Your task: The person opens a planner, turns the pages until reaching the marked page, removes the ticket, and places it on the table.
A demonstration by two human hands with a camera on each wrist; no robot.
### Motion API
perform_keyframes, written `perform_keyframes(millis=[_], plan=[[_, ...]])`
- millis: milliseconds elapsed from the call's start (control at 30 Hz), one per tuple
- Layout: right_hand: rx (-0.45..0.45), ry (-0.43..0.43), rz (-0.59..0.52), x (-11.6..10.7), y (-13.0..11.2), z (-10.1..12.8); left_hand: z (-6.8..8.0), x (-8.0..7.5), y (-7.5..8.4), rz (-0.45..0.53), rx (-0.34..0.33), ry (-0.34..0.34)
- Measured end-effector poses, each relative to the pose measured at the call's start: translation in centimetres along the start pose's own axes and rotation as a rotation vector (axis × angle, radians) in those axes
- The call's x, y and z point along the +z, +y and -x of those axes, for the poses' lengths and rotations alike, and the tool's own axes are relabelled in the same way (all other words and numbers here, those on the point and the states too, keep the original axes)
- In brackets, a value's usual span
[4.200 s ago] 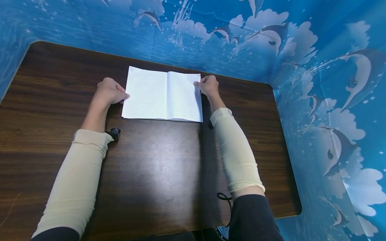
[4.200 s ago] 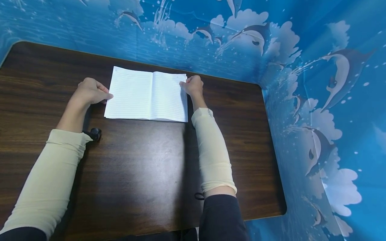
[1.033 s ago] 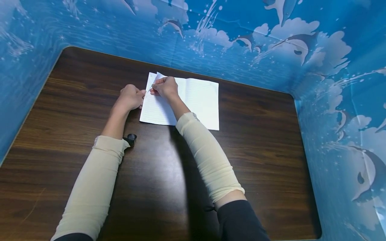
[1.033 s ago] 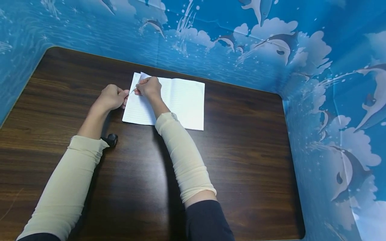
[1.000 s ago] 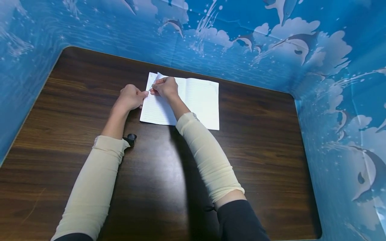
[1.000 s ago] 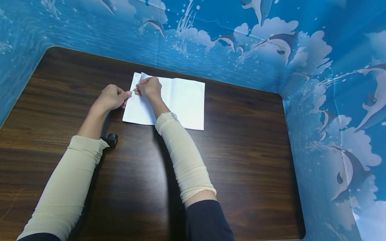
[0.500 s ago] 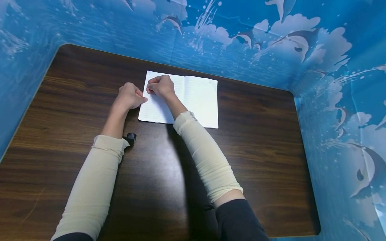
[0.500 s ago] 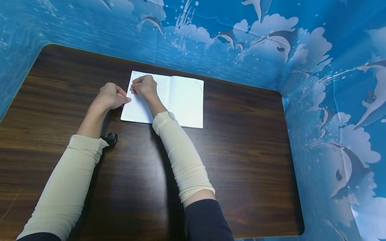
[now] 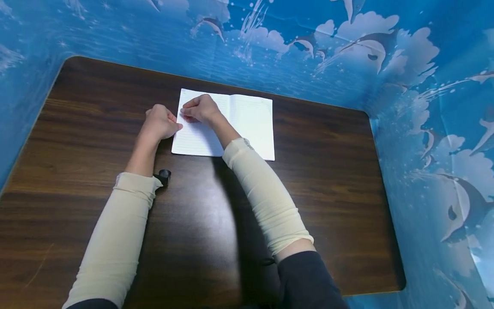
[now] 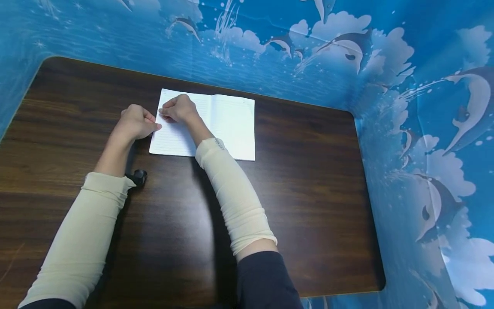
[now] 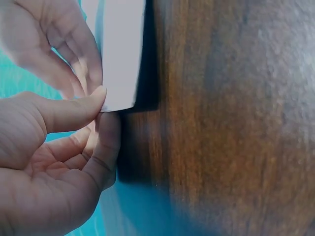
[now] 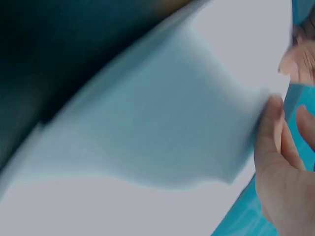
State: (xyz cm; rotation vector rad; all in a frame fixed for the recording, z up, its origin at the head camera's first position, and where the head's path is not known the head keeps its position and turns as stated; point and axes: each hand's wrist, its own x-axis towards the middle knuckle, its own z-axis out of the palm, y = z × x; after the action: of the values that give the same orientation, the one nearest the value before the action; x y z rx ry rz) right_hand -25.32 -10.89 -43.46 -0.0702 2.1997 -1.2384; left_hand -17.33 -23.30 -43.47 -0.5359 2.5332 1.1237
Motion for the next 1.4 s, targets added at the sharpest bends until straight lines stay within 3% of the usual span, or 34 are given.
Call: perform_keyframes(millis=[167,467,800,1100,1267,1400], plan=[[-0.021,-0.01,0.077,-3.0,0.2,0.8,0.0,0.1,0.0,0.0,-0.011,0.007],[0.031,0.046,-0.052,-9.3,-0.5,2.6,-0.1,0.1,0.0,-0.012,-0.008,0.01],[0.055,0.138,0.103,-14.4,0.1,4.2,-0.1,0.2,-0.1,-0.003,-0.015,0.004],[0.113,0.267,0.496,-17.4,3.3,4.4,-0.1,0.2,-0.1,0.003,-0.011,-0.003],[0.073,0.3,0.751,-17.5,6.4,3.8,-0.1,0.1,-0.1,-0.004,-0.01,-0.005],[0.121,0.323,0.874,-16.9,8.3,3.2,-0.1,0.1,-0.1,0.005,-0.013,-0.002]])
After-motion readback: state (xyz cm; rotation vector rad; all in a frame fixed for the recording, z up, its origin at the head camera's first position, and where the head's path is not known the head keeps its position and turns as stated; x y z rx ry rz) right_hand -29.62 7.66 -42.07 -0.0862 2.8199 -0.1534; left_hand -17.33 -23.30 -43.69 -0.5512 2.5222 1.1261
